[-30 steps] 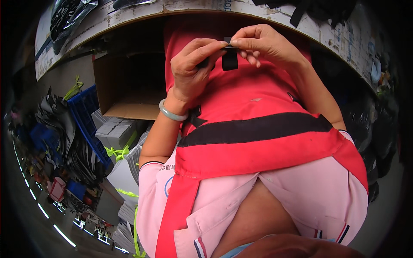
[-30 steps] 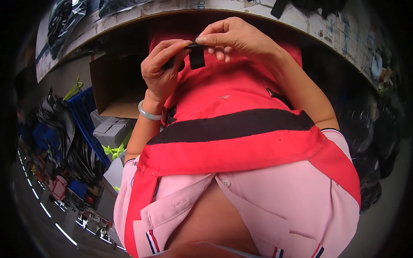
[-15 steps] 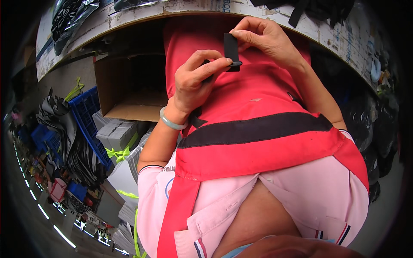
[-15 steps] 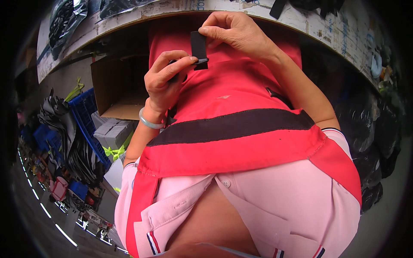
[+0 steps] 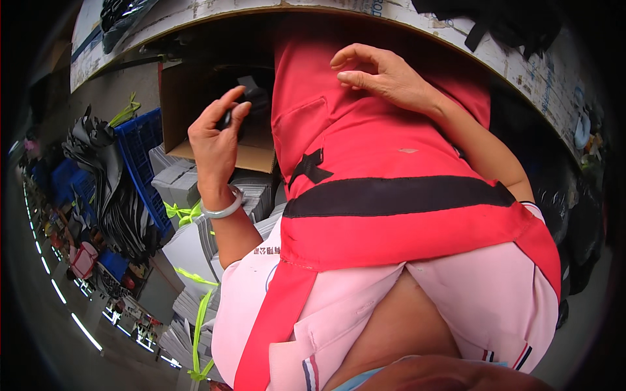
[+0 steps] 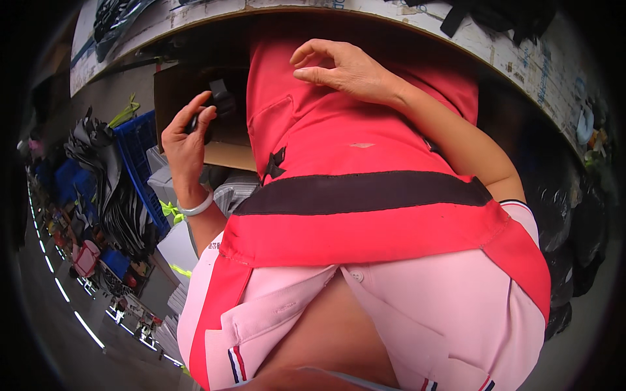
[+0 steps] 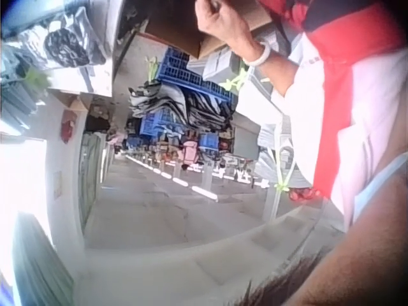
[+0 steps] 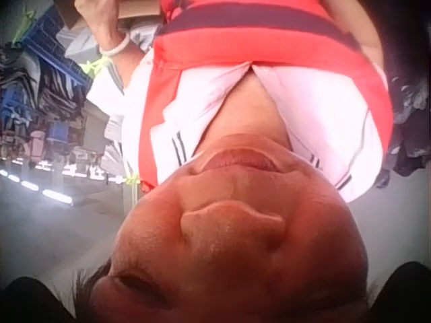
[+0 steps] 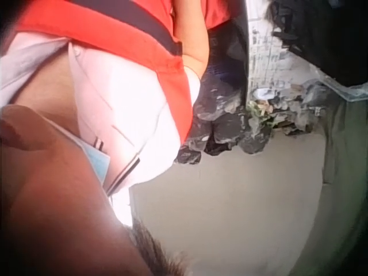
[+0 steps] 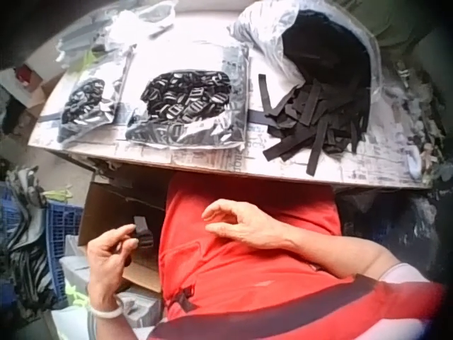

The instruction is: Assembling black plastic buckles onto black nylon straps at a workstation.

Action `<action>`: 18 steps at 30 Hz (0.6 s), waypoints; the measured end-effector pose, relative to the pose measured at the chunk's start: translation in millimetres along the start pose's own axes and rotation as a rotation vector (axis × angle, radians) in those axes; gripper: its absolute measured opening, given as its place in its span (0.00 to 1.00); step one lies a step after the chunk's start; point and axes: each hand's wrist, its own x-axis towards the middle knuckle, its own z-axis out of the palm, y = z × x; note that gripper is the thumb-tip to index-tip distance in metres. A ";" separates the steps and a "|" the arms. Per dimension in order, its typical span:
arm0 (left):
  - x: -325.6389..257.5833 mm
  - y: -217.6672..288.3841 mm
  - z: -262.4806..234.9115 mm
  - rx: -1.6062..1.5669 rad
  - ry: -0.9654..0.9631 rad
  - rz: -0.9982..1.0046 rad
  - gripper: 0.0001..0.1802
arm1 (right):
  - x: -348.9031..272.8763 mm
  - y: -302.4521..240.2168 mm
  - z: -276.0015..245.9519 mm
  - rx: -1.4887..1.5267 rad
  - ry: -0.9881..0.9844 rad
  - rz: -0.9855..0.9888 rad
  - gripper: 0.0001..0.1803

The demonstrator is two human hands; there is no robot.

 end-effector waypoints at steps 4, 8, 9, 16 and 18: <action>-0.8 -18.3 -5.6 -0.171 0.015 -0.227 0.28 | 2.8 -0.9 2.2 -0.225 -0.044 -0.094 0.13; 10.4 -1.6 71.7 -0.469 -0.367 -0.107 0.40 | 9.5 -16.0 21.7 -0.416 -0.158 -0.332 0.12; 12.9 3.1 90.8 -0.538 -0.405 -0.006 0.42 | 11.3 -13.5 20.8 -0.462 -0.206 -0.370 0.12; 31.6 13.0 105.1 -0.846 -0.513 -0.313 0.18 | -10.5 -4.6 -18.8 -0.077 0.106 0.055 0.15; 34.0 13.4 113.8 -0.570 -0.459 -0.144 0.11 | -15.3 -7.7 -23.7 -0.083 0.026 0.132 0.16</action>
